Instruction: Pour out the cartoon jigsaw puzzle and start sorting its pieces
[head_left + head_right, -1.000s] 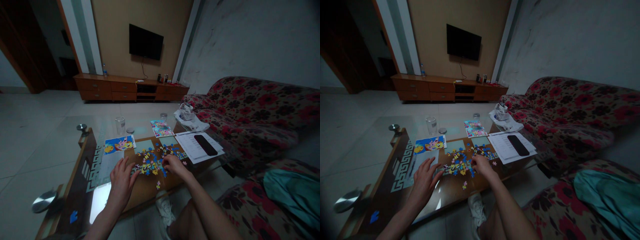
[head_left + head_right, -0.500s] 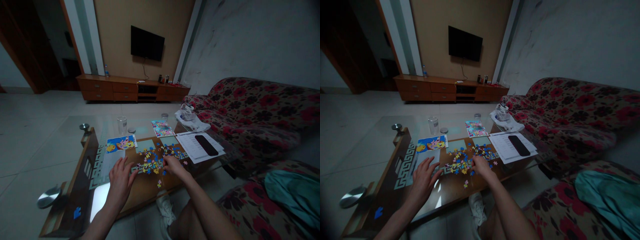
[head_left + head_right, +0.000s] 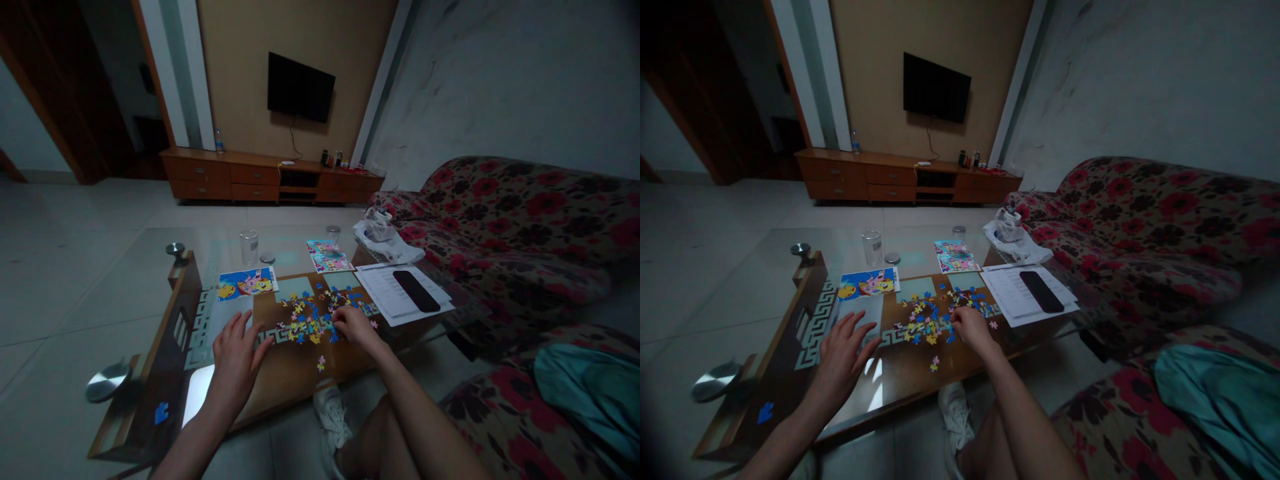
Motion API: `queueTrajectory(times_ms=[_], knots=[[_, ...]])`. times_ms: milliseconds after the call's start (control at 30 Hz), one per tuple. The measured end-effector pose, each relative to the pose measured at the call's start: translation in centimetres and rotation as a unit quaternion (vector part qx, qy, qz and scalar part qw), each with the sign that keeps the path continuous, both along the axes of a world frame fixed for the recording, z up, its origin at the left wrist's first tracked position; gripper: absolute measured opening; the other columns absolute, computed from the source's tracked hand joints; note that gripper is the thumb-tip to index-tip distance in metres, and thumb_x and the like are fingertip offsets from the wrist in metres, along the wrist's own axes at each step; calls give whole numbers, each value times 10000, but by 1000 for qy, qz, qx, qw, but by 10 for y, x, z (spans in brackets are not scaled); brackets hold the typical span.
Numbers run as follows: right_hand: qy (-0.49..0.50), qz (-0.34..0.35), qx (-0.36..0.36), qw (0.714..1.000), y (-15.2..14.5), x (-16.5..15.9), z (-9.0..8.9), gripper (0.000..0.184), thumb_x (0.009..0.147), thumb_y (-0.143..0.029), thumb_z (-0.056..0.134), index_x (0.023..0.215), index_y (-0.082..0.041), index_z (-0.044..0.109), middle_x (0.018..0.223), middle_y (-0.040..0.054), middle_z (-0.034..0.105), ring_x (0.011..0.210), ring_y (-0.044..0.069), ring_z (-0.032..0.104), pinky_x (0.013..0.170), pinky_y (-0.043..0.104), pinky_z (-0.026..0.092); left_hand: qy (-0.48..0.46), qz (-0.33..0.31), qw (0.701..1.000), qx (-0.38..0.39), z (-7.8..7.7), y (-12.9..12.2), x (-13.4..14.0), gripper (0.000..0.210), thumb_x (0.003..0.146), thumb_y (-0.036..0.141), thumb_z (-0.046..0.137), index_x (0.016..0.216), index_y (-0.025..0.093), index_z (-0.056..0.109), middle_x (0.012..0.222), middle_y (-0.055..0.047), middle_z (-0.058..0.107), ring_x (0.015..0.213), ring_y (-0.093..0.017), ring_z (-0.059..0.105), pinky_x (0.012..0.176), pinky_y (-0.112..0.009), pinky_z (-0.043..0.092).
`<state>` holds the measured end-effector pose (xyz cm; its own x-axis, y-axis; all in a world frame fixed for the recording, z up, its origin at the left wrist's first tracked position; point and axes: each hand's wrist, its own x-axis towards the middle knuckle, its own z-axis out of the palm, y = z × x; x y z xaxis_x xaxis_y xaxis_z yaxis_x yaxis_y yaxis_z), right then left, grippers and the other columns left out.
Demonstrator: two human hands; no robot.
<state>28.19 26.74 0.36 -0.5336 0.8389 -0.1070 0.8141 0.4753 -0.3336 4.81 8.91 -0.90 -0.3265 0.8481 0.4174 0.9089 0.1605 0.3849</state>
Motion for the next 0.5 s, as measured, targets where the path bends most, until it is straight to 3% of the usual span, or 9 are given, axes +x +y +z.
queueTrajectory(times_ms=[100, 233, 367, 500], knots=[[-38, -23, 11, 999, -7, -8, 4, 106, 751, -173, 662, 850, -173, 697, 893, 60, 702, 833, 187, 623, 692, 245, 384, 19, -19, 1000, 8, -6, -5, 7, 246, 883, 326, 524, 1057, 218, 660, 1290, -133, 584, 1249, -339, 468, 919, -516, 441], [-97, -44, 27, 994, -17, -19, 11, 153, 716, -192, 725, 866, -184, 694, 929, 79, 698, 874, 216, 634, 675, 261, 379, 56, -94, 994, 28, -18, -23, 36, 239, 837, 317, 600, 1055, 232, 651, 1296, -114, 589, 1244, -326, 481, 920, -489, 458], [-118, -50, 29, 991, -17, -21, 10, 77, 748, -147, 681, 816, -181, 693, 898, 96, 707, 860, 231, 650, 665, 275, 385, 86, -189, 978, 25, -28, -47, 69, 315, 782, 371, 671, 1069, 245, 631, 1352, -106, 549, 1258, -328, 473, 919, -486, 479], [-112, -43, 46, 992, -13, -18, 7, 121, 775, -110, 627, 861, -172, 684, 914, 109, 712, 884, 244, 653, 678, 285, 389, 123, -251, 960, 19, -39, -61, 84, 394, 721, 496, 709, 1018, 245, 651, 1278, -134, 599, 1184, -362, 532, 848, -512, 513]])
